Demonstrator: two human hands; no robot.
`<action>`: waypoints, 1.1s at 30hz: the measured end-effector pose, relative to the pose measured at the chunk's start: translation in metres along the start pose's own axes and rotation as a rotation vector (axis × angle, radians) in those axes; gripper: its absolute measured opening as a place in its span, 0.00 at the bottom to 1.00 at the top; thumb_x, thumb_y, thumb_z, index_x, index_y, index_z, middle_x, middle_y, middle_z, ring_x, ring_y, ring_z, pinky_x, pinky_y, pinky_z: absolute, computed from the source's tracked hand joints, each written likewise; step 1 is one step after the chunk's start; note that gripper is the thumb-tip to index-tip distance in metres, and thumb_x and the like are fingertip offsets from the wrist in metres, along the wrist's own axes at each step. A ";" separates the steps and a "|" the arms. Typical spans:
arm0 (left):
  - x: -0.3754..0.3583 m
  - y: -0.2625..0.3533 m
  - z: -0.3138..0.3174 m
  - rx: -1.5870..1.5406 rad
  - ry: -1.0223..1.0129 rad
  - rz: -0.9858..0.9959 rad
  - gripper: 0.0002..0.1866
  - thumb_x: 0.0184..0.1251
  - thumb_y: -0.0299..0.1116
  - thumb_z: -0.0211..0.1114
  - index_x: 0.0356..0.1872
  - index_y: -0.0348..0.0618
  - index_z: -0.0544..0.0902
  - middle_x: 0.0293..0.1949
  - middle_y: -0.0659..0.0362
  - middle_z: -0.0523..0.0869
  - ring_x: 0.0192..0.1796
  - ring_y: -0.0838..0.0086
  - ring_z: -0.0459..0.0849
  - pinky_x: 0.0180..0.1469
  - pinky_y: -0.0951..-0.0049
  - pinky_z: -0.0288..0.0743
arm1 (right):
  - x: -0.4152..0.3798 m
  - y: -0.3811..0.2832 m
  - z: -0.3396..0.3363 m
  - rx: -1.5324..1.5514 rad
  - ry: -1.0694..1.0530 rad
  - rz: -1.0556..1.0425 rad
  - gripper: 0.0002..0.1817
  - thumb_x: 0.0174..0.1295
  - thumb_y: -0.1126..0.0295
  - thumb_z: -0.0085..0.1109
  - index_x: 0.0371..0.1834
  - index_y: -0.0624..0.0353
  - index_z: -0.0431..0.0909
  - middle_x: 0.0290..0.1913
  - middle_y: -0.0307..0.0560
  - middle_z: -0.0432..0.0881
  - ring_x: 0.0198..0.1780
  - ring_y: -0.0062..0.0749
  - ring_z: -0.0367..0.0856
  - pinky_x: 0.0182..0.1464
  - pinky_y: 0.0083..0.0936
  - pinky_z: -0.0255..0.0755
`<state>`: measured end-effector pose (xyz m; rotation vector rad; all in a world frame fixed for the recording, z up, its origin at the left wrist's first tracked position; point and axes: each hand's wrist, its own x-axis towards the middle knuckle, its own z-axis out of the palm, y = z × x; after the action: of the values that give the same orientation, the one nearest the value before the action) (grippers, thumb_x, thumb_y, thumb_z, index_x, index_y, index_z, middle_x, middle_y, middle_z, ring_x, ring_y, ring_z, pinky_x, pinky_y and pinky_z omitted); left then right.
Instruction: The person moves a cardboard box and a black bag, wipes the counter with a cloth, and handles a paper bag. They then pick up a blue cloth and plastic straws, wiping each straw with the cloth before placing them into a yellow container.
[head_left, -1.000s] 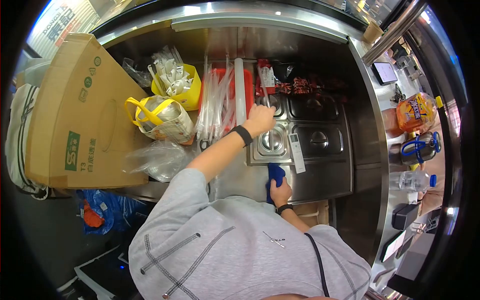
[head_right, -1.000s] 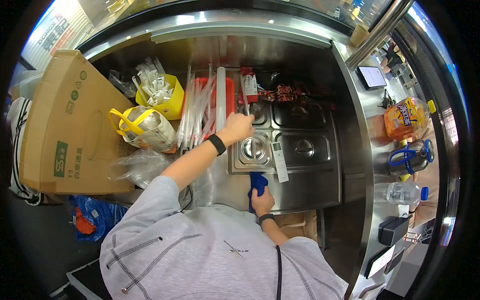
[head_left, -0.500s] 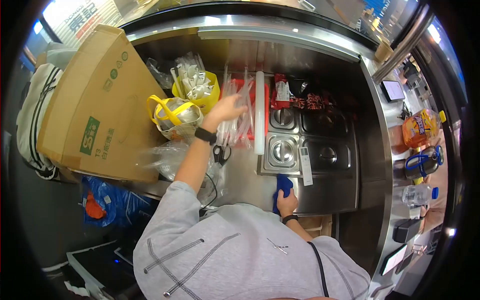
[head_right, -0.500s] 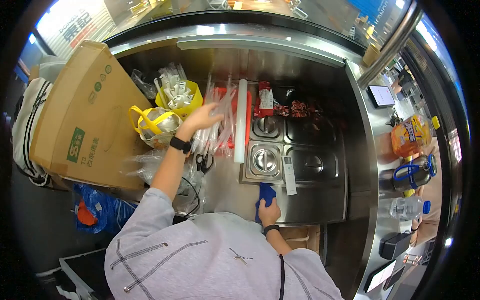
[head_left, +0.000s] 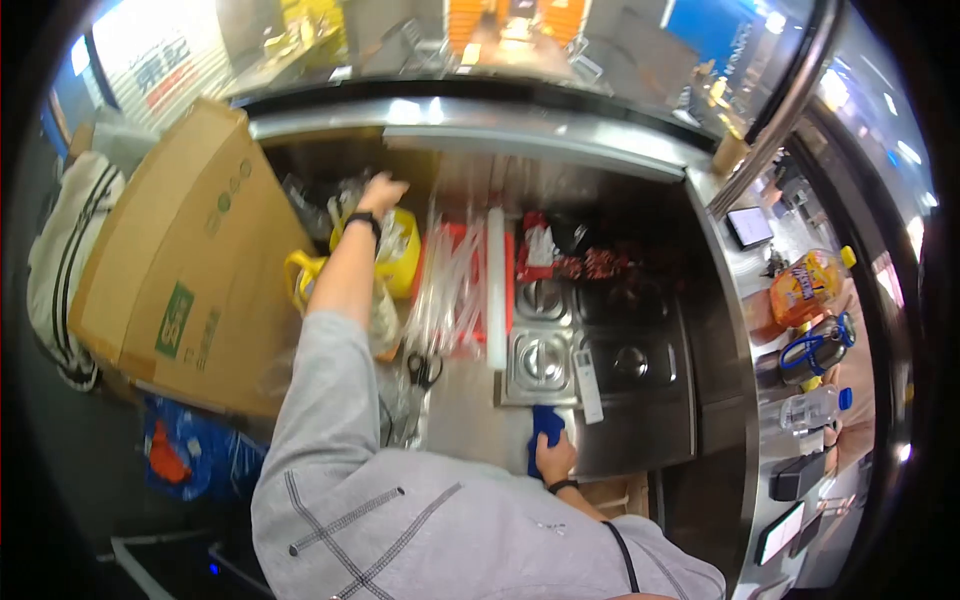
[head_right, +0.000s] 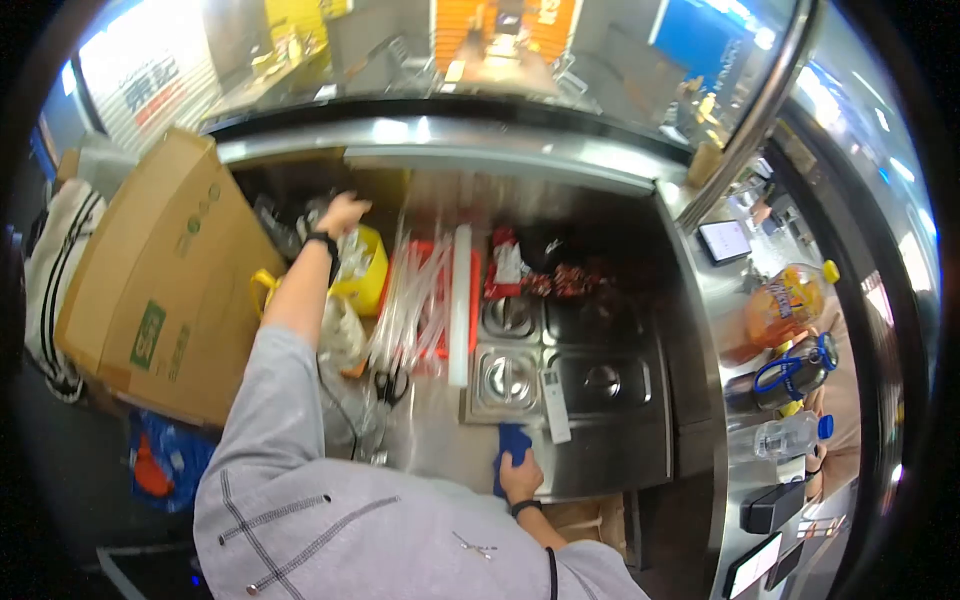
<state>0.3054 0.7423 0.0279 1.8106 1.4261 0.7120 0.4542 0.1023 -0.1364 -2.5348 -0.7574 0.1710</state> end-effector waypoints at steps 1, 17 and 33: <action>0.007 -0.006 0.001 0.113 0.017 0.046 0.38 0.56 0.44 0.67 0.65 0.32 0.70 0.36 0.49 0.85 0.27 0.69 0.80 0.26 0.67 0.72 | 0.000 -0.003 -0.004 0.007 -0.013 0.013 0.22 0.53 0.51 0.58 0.37 0.60 0.78 0.31 0.65 0.82 0.35 0.65 0.80 0.41 0.55 0.71; -0.069 0.084 -0.029 0.353 0.274 -0.050 0.13 0.59 0.34 0.64 0.43 0.41 0.87 0.47 0.43 0.85 0.52 0.48 0.83 0.54 0.55 0.77 | -0.001 -0.004 -0.009 0.011 -0.078 0.099 0.25 0.50 0.49 0.55 0.37 0.62 0.78 0.30 0.66 0.82 0.36 0.65 0.81 0.44 0.54 0.73; -0.099 0.118 -0.060 -0.012 0.574 0.350 0.10 0.55 0.39 0.70 0.35 0.48 0.90 0.37 0.50 0.88 0.42 0.56 0.86 0.46 0.61 0.79 | -0.001 -0.001 -0.012 0.089 -0.096 0.092 0.24 0.51 0.50 0.54 0.37 0.61 0.79 0.35 0.65 0.83 0.39 0.64 0.81 0.46 0.52 0.73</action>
<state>0.3036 0.6417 0.1592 1.9584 1.4457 1.5101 0.4555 0.0978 -0.1255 -2.4929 -0.6542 0.3518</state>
